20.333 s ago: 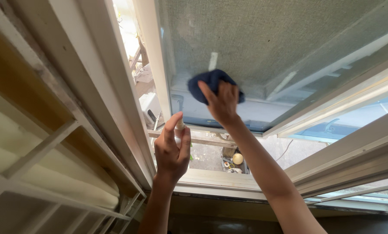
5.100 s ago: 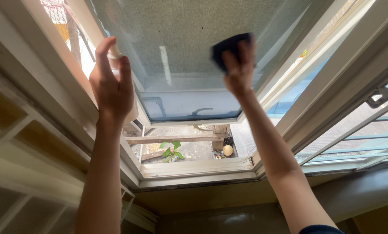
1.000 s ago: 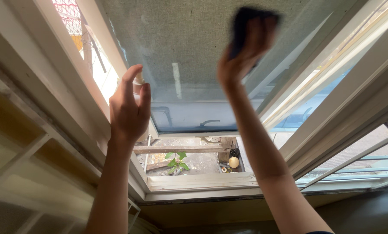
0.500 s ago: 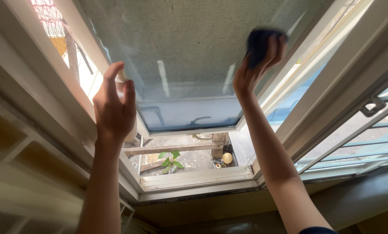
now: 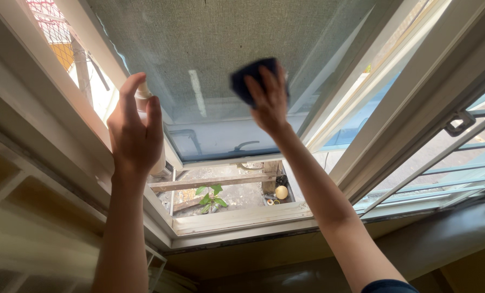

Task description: The person cleans a window and its frame using a spray bottle and a blue cloth. They spray the surface and wipe the frame and glass repeatedly, moving around the window to cover different sections.

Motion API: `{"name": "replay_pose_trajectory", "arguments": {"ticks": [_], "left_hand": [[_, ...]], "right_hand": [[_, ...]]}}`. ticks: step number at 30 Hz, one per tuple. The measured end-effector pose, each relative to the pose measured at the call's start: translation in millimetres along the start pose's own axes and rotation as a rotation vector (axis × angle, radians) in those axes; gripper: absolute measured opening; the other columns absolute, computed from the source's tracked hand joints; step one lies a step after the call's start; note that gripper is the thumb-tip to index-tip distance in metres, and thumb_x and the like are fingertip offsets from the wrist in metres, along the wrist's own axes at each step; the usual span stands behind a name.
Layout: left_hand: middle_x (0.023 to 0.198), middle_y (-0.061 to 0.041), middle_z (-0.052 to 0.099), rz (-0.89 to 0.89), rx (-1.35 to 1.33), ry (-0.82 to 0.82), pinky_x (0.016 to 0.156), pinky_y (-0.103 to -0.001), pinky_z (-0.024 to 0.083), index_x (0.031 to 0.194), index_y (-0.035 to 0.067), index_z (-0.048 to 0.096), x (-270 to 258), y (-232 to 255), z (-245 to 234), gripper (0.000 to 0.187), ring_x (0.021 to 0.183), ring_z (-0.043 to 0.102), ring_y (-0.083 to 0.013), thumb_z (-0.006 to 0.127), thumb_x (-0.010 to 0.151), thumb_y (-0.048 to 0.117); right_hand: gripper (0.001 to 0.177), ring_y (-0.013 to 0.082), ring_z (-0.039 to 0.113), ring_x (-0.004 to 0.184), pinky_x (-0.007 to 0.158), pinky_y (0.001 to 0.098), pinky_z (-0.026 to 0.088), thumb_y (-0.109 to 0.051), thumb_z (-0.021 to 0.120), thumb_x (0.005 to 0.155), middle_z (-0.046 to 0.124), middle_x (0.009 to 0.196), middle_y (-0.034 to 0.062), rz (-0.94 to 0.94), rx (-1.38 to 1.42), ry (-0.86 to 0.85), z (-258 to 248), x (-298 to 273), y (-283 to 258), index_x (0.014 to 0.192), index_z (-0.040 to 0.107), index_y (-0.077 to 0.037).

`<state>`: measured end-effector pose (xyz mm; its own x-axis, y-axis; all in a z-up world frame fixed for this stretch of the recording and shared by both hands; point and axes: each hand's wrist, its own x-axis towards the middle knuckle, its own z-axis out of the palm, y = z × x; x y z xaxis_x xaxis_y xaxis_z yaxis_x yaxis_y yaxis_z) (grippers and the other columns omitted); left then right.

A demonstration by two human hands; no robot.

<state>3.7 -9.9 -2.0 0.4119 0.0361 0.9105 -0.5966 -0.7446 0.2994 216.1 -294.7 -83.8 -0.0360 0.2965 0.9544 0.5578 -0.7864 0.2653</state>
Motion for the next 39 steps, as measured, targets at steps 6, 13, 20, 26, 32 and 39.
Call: {"name": "replay_pose_trajectory", "arguments": {"ticks": [6,13,20,26,32,39], "left_hand": [[0.100,-0.022,0.071,0.010,0.049,0.013,0.075,-0.042,0.060,0.143,0.004,0.045,1.5,-4.3,2.0,0.031,0.086,0.073,-0.0334,0.051,0.116,0.019],[0.104,-0.022,0.071,0.026,0.087,0.034,0.073,-0.045,0.060,0.145,0.007,0.043,2.5,-5.7,1.1,0.035,0.085,0.073,-0.0343,0.050,0.115,0.024],[0.102,-0.022,0.072,-0.022,0.047,0.012,0.076,-0.045,0.060,0.146,0.007,0.044,1.4,-4.6,-0.1,0.036,0.084,0.074,-0.0337,0.051,0.115,0.024],[0.115,-0.024,0.072,0.040,0.048,0.031,0.079,-0.046,0.060,0.147,0.007,0.044,-2.6,-3.8,-5.0,0.035,0.088,0.074,-0.0341,0.049,0.118,0.025],[0.103,-0.024,0.073,-0.074,0.005,-0.031,0.069,-0.045,0.060,0.145,0.004,0.045,1.9,-6.4,-2.7,0.038,0.080,0.074,-0.0333,0.049,0.113,0.026],[0.103,-0.024,0.074,-0.004,0.013,0.006,0.072,-0.043,0.062,0.145,0.005,0.046,3.8,-9.3,-2.0,0.037,0.089,0.076,-0.0336,0.049,0.114,0.024]], "right_hand": [[0.076,0.0360,0.022,0.159,0.133,0.0639,0.027,-0.010,0.063,0.096,0.023,0.167,0.0137,0.417,-0.261,0.240,-42.9,5.1,82.3,0.163,0.028,-0.024],[0.068,0.0296,0.018,0.156,0.133,0.0583,0.018,-0.024,0.057,0.107,0.020,0.165,0.0141,0.557,-0.176,0.656,-19.7,151.7,93.1,0.165,0.022,-0.024],[0.070,0.0395,0.031,0.145,0.119,0.0581,0.027,-0.013,0.070,0.097,0.029,0.159,0.0156,0.034,-0.092,0.121,8.0,90.0,-4.4,0.159,0.037,-0.021],[0.069,0.0298,0.034,0.142,0.114,0.0489,0.029,-0.020,0.082,0.094,0.036,0.156,0.0098,-0.007,-0.181,0.094,-24.1,6.0,27.5,0.152,0.044,-0.025],[0.055,0.0284,0.039,0.143,0.117,0.0518,0.035,-0.042,0.048,0.108,0.035,0.158,0.0119,0.326,-0.126,0.543,-37.9,106.6,82.3,0.158,0.035,-0.024],[0.065,0.0312,0.032,0.141,0.118,0.0503,0.039,-0.019,0.069,0.103,0.032,0.156,0.0136,0.199,-0.123,0.370,10.0,183.2,-7.5,0.159,0.035,-0.023]]}}
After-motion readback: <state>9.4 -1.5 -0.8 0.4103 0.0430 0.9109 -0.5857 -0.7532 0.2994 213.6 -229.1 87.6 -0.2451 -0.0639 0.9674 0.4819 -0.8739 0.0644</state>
